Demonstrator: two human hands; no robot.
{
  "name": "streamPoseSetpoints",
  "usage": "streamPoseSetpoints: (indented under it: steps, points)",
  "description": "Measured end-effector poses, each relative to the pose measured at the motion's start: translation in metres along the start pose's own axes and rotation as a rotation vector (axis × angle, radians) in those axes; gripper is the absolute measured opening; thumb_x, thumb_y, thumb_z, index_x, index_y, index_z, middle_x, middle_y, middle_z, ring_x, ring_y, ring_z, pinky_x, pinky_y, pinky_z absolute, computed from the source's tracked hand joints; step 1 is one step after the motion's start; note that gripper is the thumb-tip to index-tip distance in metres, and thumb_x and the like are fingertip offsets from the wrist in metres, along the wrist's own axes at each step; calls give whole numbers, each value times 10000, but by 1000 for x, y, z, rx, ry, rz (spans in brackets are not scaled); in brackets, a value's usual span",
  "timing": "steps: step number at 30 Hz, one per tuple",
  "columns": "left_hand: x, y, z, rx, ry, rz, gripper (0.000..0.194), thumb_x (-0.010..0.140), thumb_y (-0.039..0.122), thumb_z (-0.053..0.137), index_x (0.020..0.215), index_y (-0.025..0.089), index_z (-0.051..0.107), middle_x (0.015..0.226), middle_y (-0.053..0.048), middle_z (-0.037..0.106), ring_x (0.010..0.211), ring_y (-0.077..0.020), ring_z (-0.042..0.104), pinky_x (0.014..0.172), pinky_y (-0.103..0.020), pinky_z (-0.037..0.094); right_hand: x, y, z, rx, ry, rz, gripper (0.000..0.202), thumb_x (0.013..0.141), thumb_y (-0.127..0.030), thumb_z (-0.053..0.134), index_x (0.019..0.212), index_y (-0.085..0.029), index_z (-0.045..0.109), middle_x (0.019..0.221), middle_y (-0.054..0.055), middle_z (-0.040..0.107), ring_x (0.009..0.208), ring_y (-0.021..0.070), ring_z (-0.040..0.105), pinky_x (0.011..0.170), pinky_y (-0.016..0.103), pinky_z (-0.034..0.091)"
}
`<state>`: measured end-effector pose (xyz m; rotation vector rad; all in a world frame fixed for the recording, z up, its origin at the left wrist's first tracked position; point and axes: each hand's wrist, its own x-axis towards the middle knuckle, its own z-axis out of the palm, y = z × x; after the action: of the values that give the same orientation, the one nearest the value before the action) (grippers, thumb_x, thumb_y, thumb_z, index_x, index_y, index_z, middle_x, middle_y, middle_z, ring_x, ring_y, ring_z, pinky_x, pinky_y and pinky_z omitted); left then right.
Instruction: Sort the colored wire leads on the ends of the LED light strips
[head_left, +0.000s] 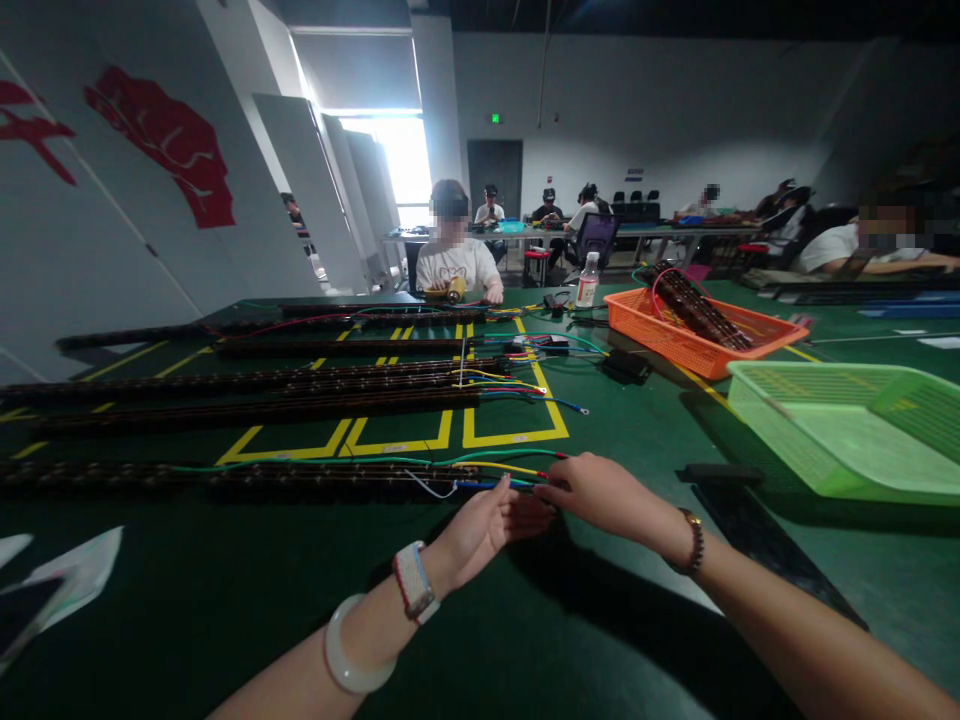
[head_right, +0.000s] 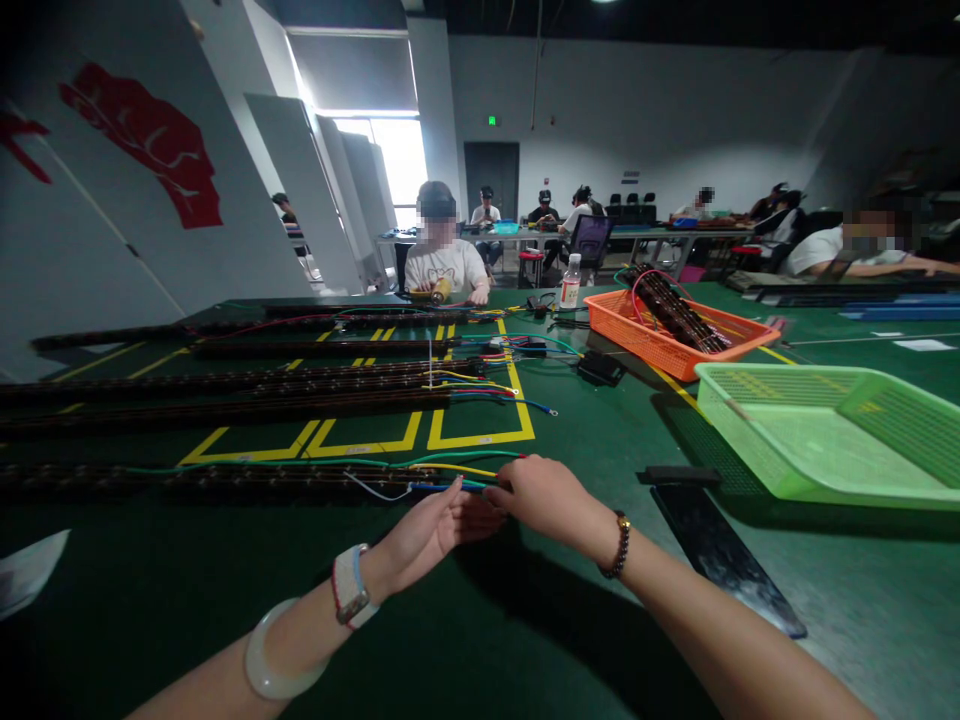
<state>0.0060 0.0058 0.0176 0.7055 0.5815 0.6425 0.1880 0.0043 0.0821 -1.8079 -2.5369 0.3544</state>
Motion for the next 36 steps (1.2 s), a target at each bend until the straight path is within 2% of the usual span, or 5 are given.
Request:
streamPoseSetpoints:
  steps: [6, 17, 25, 30, 36]
  points:
    - [-4, -3, 1, 245, -42, 43, 444, 863, 482, 467, 834, 88, 669, 910, -164, 680, 878, -227, 636, 880, -391, 444, 12, 7, 20, 9, -104, -9, 374, 883, -434, 450, 746, -172, 679, 650, 77, 647, 530, 147, 552, 468, 232, 298]
    - [-6, -2, 5, 337, -75, 43, 443, 870, 473, 450, 831, 103, 689, 911, -148, 681, 870, -210, 627, 862, -360, 442, 12, 5, 39, -53, -146, -52, 346, 880, -328, 442, 732, -156, 702, 685, 114, 668, 575, 185, 611, 474, 230, 340]
    - [-3, -4, 3, 346, -56, 47, 434, 870, 465, 458, 817, 93, 676, 892, -138, 683, 847, -197, 630, 834, -353, 456, 15, 15, 29, 78, -170, -39, 411, 875, -450, 453, 692, -159, 678, 588, 54, 615, 467, 114, 483, 458, 224, 295]
    - [-5, -2, 5, 370, -52, 31, 455, 882, 476, 425, 826, 90, 660, 942, -169, 686, 882, -218, 638, 842, -372, 454, 29, 37, 16, 309, 114, 18, 495, 892, -528, 382, 674, -158, 629, 569, 16, 579, 483, 108, 463, 474, 227, 284]
    - [-5, -2, 4, 384, -70, 55, 455, 885, 483, 412, 830, 98, 648, 964, -169, 684, 883, -213, 639, 837, -365, 456, 49, 67, 47, 402, 502, -95, 333, 905, -420, 433, 823, -165, 630, 865, 63, 582, 795, 166, 544, 728, 274, 426]
